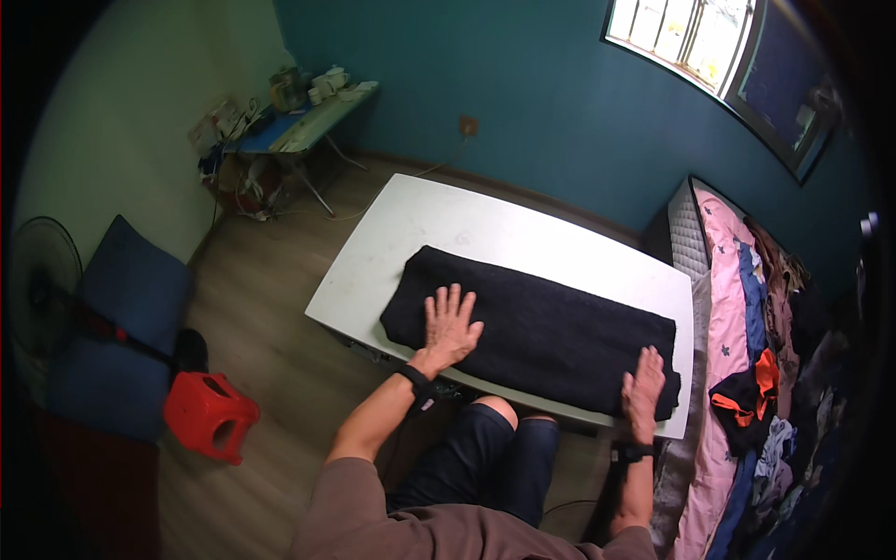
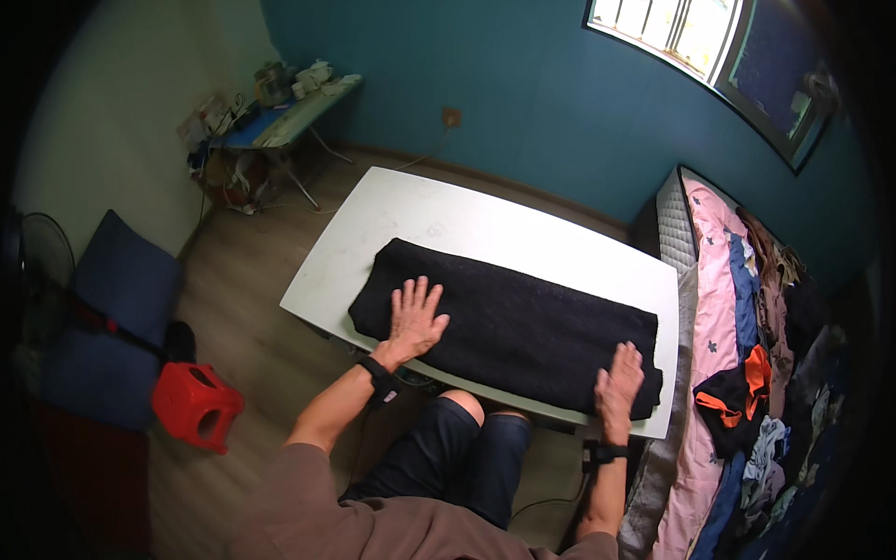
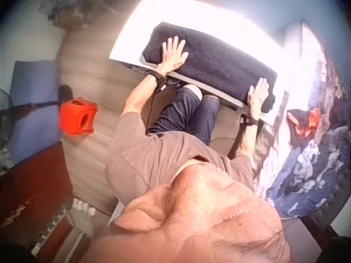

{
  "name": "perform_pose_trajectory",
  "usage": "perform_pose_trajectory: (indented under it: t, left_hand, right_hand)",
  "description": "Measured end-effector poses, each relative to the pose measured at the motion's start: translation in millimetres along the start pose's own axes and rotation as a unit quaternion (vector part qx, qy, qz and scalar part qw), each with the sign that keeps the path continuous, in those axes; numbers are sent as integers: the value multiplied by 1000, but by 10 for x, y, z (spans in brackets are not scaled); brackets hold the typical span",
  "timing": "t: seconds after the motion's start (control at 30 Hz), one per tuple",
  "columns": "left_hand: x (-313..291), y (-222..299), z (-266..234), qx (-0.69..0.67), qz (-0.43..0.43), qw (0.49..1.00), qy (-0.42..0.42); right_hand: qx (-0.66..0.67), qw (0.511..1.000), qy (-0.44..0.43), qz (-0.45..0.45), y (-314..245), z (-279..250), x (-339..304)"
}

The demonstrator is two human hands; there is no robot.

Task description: The person folds a black garment on a white table by first folding the sides inward and then folding it in half.

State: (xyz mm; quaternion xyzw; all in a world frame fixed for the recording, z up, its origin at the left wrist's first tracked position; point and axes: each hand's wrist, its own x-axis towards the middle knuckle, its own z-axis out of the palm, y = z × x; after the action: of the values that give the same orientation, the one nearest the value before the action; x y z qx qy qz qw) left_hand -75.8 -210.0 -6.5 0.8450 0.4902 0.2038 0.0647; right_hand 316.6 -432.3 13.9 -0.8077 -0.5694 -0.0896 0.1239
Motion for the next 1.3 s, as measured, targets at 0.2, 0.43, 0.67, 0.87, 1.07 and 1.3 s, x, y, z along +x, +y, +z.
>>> perform_pose_trajectory:
  t: [0.2,0.43,0.67,0.87,1.07,1.3]
  left_hand:
    - [591,802,258,-47,93,994,-13]
    - [818,328,247,19,69,994,-86]
    - [738,-602,73,53,-6,996,-71]
    - [679,-792,122,67,-25,997,-7]
    - [653,-813,112,67,-27,997,15]
    - [707,-711,110,52,-27,998,9]
  right_hand:
    - [131,973,-62,-177,-1663,152,871]
    - [69,975,-89,-192,-1487,533,1213]
    - [10,993,-113,-13,-2,272,957]
    - [41,983,-107,141,982,227,509]
    - [11,981,-125,148,964,277,556]
    - [-65,997,-50,-6,668,225,762]
